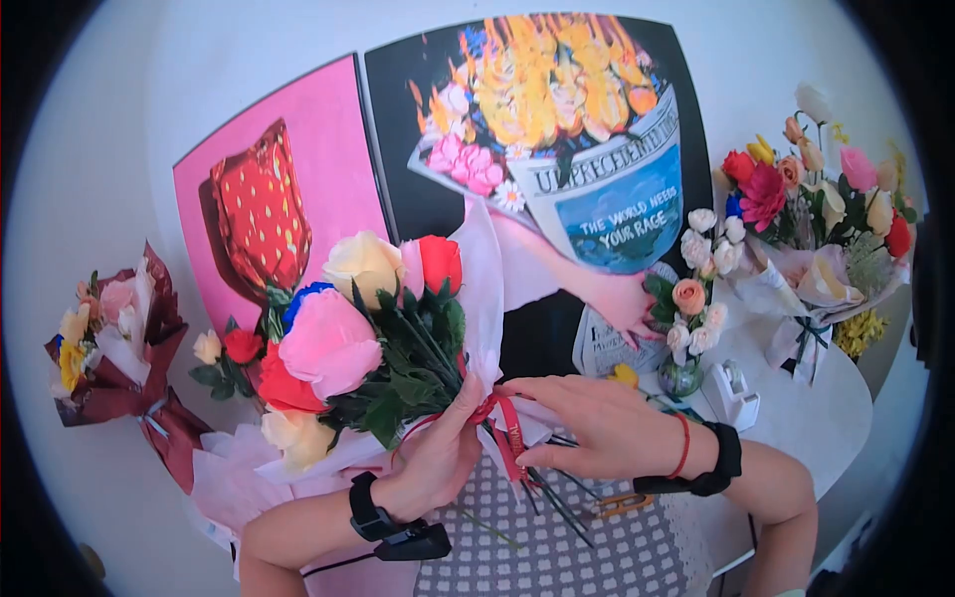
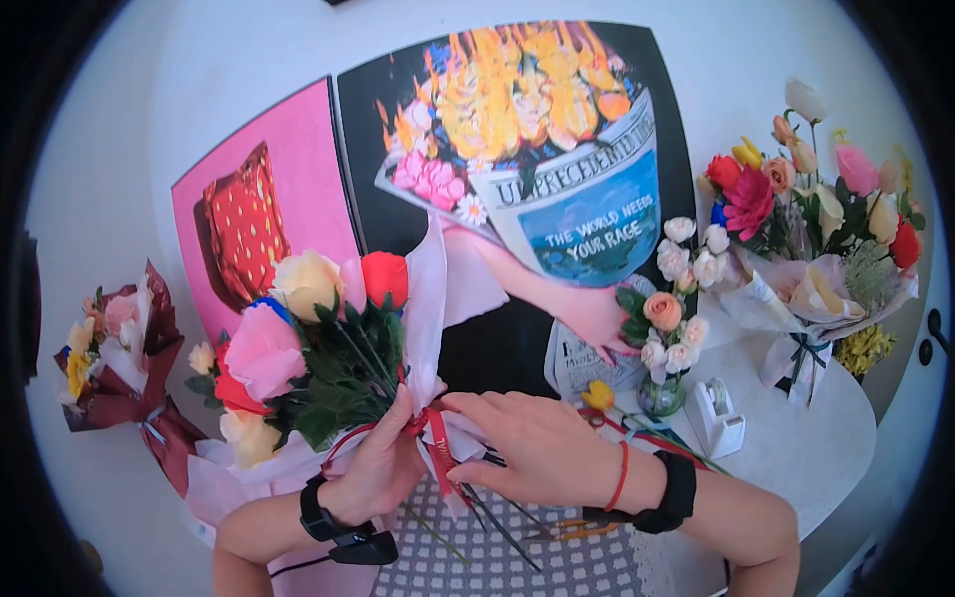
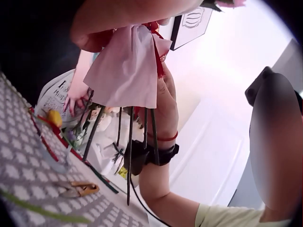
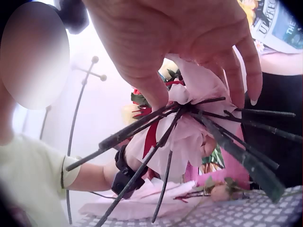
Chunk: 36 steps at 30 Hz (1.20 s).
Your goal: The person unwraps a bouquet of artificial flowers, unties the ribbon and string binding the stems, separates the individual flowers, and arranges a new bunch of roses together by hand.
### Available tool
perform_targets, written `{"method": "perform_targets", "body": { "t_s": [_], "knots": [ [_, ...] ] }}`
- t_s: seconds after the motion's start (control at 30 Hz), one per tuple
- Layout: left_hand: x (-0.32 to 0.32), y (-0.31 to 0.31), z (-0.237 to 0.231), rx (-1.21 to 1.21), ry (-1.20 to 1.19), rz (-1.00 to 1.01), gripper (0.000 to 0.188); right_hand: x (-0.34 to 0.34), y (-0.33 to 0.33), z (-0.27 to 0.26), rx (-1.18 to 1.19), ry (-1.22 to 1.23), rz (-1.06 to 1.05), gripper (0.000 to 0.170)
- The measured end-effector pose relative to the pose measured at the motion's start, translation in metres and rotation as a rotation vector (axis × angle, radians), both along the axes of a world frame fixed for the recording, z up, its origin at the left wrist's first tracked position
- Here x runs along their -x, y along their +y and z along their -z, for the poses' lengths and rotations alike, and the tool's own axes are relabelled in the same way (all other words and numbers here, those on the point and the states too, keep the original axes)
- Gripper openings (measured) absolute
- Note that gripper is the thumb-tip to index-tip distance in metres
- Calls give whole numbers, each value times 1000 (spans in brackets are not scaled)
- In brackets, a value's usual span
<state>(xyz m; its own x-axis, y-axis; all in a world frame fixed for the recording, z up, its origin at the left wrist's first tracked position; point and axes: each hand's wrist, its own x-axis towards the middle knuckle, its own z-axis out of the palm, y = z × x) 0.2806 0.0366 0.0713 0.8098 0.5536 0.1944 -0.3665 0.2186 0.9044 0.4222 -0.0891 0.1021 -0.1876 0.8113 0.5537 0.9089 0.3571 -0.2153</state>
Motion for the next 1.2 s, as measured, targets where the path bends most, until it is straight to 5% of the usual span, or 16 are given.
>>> {"method": "perform_targets", "body": {
  "t_s": [0.13,0.2,0.27,0.47,0.6,0.7,0.97,1.03,1.13,1.2],
  "knots": [
    [14,5,27,10,139,77,49,-2,5,23,40,14,-119,56],
    [21,10,36,34,222,161,50,1,3,29,240,16,-133,56],
    [28,23,43,30,575,429,57,2,1,35,317,-6,-146,57],
    [62,29,35,-346,805,649,57,1,-6,31,445,-101,-146,57],
    [77,26,38,-391,707,524,39,12,-3,7,312,-117,-139,45],
    [83,20,26,-644,679,321,23,21,6,-5,97,-300,-138,33],
    [84,8,19,-921,456,-53,9,30,55,10,184,-500,-315,24],
    [83,7,18,-1167,410,-164,13,30,60,11,204,-510,-317,20],
    [77,5,18,-1346,428,-246,17,24,60,13,273,-201,-335,13],
    [73,5,23,-1348,451,-260,18,19,59,17,345,243,-292,10]
  ]
}}
